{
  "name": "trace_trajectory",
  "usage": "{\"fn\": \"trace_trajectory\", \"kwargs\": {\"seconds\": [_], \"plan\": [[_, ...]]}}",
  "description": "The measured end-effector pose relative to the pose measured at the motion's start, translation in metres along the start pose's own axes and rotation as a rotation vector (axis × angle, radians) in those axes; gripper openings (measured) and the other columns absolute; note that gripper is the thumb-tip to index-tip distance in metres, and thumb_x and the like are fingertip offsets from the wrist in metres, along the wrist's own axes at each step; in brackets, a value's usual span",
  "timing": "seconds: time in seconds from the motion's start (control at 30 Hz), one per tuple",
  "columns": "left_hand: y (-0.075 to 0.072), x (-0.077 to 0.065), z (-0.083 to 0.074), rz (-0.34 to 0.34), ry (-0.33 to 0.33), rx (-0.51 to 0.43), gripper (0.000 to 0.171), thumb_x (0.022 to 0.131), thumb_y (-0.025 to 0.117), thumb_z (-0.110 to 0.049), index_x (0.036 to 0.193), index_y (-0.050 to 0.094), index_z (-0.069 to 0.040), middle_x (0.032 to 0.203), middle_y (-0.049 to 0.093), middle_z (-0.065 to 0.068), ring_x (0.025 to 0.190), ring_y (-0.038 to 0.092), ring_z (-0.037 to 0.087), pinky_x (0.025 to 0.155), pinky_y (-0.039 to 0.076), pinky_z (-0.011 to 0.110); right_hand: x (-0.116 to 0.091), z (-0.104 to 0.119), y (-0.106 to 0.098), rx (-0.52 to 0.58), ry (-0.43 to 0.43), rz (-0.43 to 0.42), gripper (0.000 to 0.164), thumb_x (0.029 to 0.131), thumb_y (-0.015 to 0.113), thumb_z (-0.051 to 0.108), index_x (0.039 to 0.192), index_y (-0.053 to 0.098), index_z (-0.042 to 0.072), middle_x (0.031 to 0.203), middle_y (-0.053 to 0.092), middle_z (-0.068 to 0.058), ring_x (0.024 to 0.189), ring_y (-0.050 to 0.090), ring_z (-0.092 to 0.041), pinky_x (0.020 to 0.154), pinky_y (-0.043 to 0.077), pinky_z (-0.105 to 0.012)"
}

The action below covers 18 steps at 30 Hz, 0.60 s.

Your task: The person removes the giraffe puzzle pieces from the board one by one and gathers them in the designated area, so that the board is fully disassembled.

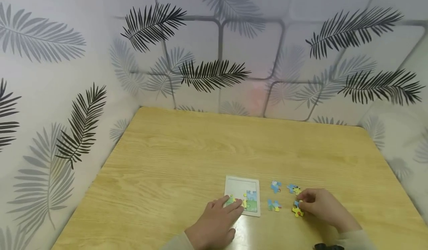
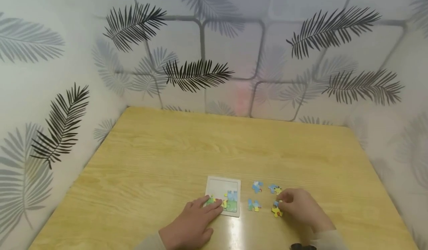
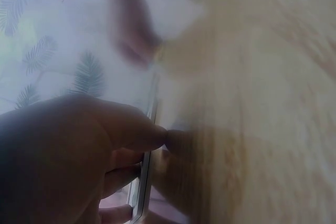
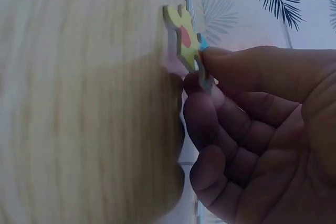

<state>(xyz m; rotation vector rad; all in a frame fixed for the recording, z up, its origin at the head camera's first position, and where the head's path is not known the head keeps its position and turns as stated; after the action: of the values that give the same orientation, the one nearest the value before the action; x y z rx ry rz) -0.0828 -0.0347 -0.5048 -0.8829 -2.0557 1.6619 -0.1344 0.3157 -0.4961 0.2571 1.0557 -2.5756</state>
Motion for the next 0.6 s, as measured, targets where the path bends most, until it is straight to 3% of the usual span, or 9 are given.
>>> {"fn": "trace_trajectory", "kwargs": {"seconds": [0.2, 0.37, 0.6], "plan": [[0.004, 0.0, -0.003, -0.046, 0.001, 0.028, 0.057, 0.096, 0.057, -0.029, 0.151, 0.044, -0.023, 0.161, 0.035, -0.009, 0.144, 0.036, 0.03, 0.104, 0.039, 0.053, 0.001, 0.004, 0.003, -0.126, -0.033, -0.028, 0.013, 0.09, 0.074, 0.017, 0.099, 0.074, 0.009, 0.092, 0.07, 0.002, 0.083, 0.06, -0.014, 0.069, 0.051, -0.027], [0.008, -0.001, -0.004, -0.065, -0.016, 0.051, 0.056, 0.095, 0.057, -0.029, 0.149, 0.046, -0.024, 0.16, 0.036, -0.01, 0.144, 0.036, 0.029, 0.105, 0.038, 0.052, 0.003, 0.004, 0.008, -0.145, -0.06, -0.024, 0.01, 0.089, 0.074, 0.015, 0.097, 0.073, 0.009, 0.093, 0.071, 0.003, 0.086, 0.063, -0.013, 0.072, 0.054, -0.03], [0.006, 0.002, -0.009, -0.034, -0.026, -0.01, 0.061, 0.1, 0.051, -0.046, 0.156, 0.038, -0.025, 0.161, 0.035, -0.007, 0.144, 0.035, 0.032, 0.107, 0.035, 0.057, 0.009, 0.029, 0.021, -0.161, -0.154, -0.022, 0.012, 0.096, 0.068, 0.022, 0.097, 0.069, 0.01, 0.083, 0.063, 0.004, 0.069, 0.057, -0.011, 0.062, 0.049, -0.028]]}}
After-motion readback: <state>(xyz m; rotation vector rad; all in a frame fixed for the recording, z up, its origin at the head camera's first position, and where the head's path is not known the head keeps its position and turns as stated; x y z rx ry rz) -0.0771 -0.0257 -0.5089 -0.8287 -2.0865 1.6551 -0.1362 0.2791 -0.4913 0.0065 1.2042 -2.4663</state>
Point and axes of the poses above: each hand's wrist, its own x-axis towards the middle knuckle, its own y-axis out of the palm, z = x × y, the point moved 1 cm from there along x, towards the middle knuckle
